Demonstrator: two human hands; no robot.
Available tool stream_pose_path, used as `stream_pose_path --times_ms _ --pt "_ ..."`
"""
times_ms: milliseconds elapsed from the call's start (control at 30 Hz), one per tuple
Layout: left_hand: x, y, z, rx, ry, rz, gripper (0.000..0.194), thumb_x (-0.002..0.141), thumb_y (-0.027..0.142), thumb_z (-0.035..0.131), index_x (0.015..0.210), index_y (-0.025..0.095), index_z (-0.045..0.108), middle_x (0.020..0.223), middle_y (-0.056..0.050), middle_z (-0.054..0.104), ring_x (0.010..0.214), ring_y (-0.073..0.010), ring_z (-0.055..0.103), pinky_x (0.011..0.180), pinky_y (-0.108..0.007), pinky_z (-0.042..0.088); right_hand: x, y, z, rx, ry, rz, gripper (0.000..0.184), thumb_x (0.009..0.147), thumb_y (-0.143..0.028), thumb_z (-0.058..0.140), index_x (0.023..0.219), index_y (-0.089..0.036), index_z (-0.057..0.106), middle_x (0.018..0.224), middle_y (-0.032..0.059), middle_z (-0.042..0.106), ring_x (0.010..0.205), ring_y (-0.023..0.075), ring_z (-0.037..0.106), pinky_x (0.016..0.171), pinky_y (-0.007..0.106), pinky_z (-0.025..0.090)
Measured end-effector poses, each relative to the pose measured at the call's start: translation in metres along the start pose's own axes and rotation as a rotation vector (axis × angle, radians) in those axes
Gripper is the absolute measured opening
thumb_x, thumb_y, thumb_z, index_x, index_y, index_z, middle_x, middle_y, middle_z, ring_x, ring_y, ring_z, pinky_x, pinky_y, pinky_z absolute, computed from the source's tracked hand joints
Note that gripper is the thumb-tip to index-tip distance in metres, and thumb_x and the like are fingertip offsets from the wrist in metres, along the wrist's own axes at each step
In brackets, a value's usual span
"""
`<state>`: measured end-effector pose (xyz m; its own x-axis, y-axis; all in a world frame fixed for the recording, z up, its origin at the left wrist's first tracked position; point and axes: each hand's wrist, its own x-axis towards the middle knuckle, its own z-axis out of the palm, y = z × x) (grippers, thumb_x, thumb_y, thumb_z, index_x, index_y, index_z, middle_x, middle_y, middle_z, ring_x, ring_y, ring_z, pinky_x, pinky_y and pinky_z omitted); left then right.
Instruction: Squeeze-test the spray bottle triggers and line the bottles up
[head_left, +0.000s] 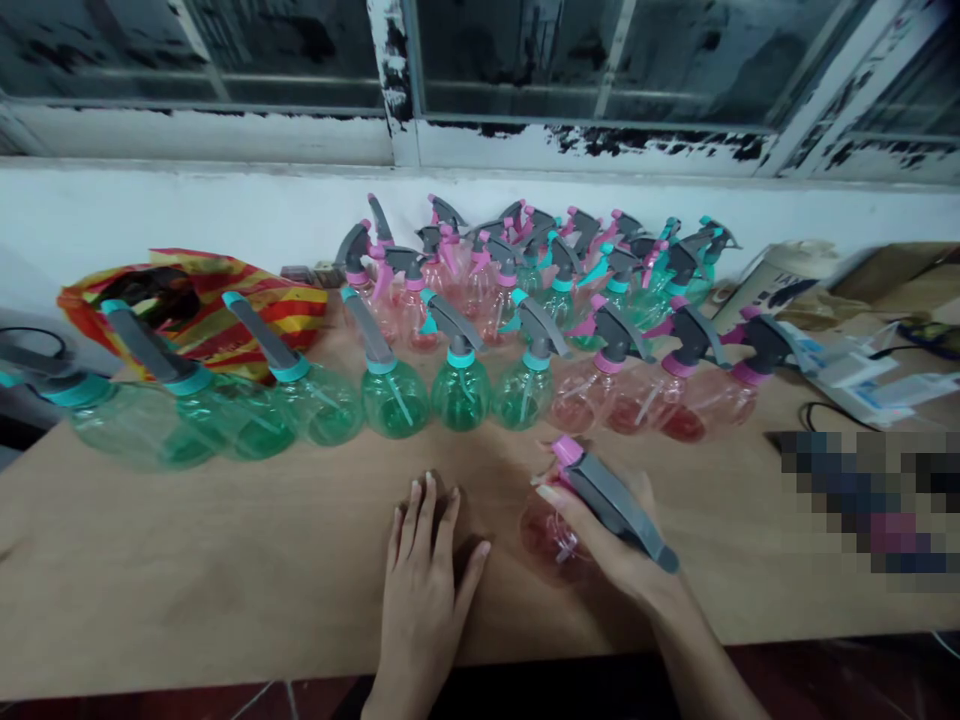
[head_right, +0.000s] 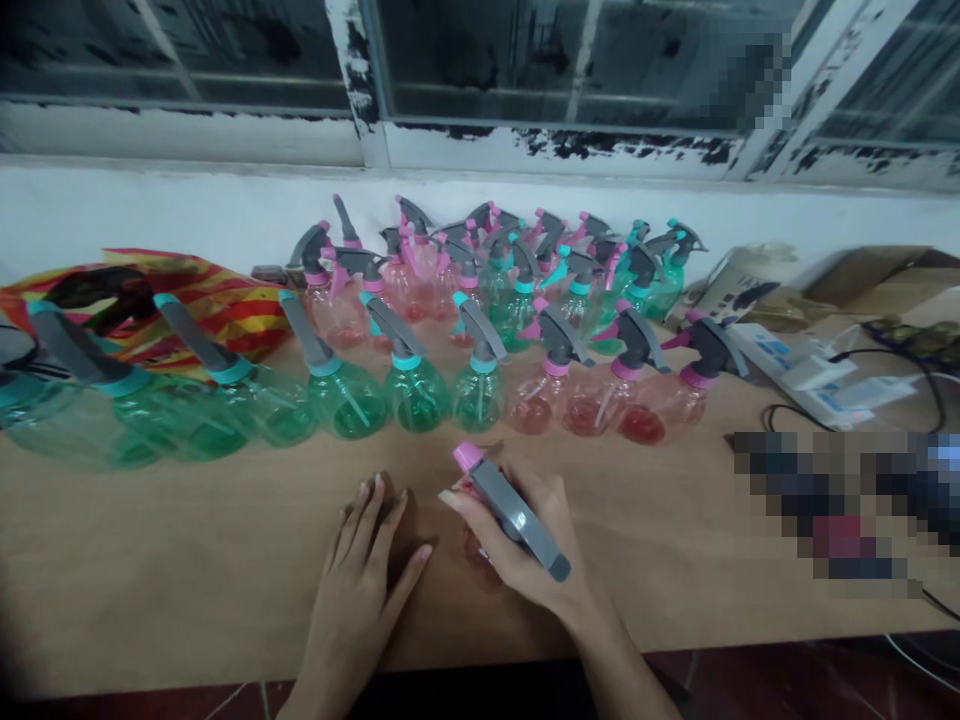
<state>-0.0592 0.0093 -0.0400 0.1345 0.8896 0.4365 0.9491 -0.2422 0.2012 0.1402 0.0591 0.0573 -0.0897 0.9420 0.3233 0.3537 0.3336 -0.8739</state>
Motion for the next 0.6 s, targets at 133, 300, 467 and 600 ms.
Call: stream_pose_path --times_ms 133,300,467,600 --pt "0.0004 0.0007 -0.0011 -0.012 -0.021 -0.015 0.052 0.098 0.038 0.047 0.143 0.014 0.041 0.153 -0.02 0.038 0.143 -0.0329 0.033 0.11 -0.056 0.034 0.0017 0.0008 -0.0023 0.031 -0.029 -0.059 0.017 0.084 -0.036 0.068 0.098 -0.027 0.07 0.091 0.0037 0.076 0.087 0.0255 0.074 0.076 0.038 0.061" --pt "0.001 0.0022 -0.0028 -0.006 -0.023 -0.019 0.052 0.098 0.038 0.046 0.143 0.013 0.04 0.152 -0.021 0.039 0.143 -0.0331 0.033 0.11 -0.056 0.034 0.0023 0.0 -0.0048 0.047 -0.088 -0.122 0.029 0.085 -0.031 0.066 0.114 -0.029 0.067 0.112 0.0046 0.073 0.108 0.0267 0.068 0.094 0.043 0.055" --pt "0.0013 0.0023 -0.004 0.007 -0.026 -0.01 0.052 0.099 0.039 0.045 0.143 0.013 0.04 0.152 -0.021 0.039 0.142 -0.0329 0.033 0.11 -0.055 0.035 0.0005 0.0029 -0.005 0.049 -0.101 -0.116 0.029 0.086 -0.031 0.065 0.115 -0.03 0.066 0.115 0.0048 0.072 0.11 0.0283 0.067 0.094 0.045 0.054" --pt "0.0009 0.0024 -0.004 0.014 -0.037 -0.016 0.051 0.099 0.039 0.044 0.142 0.012 0.041 0.152 -0.021 0.039 0.142 -0.0335 0.034 0.109 -0.056 0.036 -0.0002 0.004 -0.0047 0.025 -0.093 -0.102 0.029 0.086 -0.032 0.065 0.115 -0.031 0.065 0.11 0.0046 0.073 0.101 0.0293 0.07 0.089 0.044 0.057"
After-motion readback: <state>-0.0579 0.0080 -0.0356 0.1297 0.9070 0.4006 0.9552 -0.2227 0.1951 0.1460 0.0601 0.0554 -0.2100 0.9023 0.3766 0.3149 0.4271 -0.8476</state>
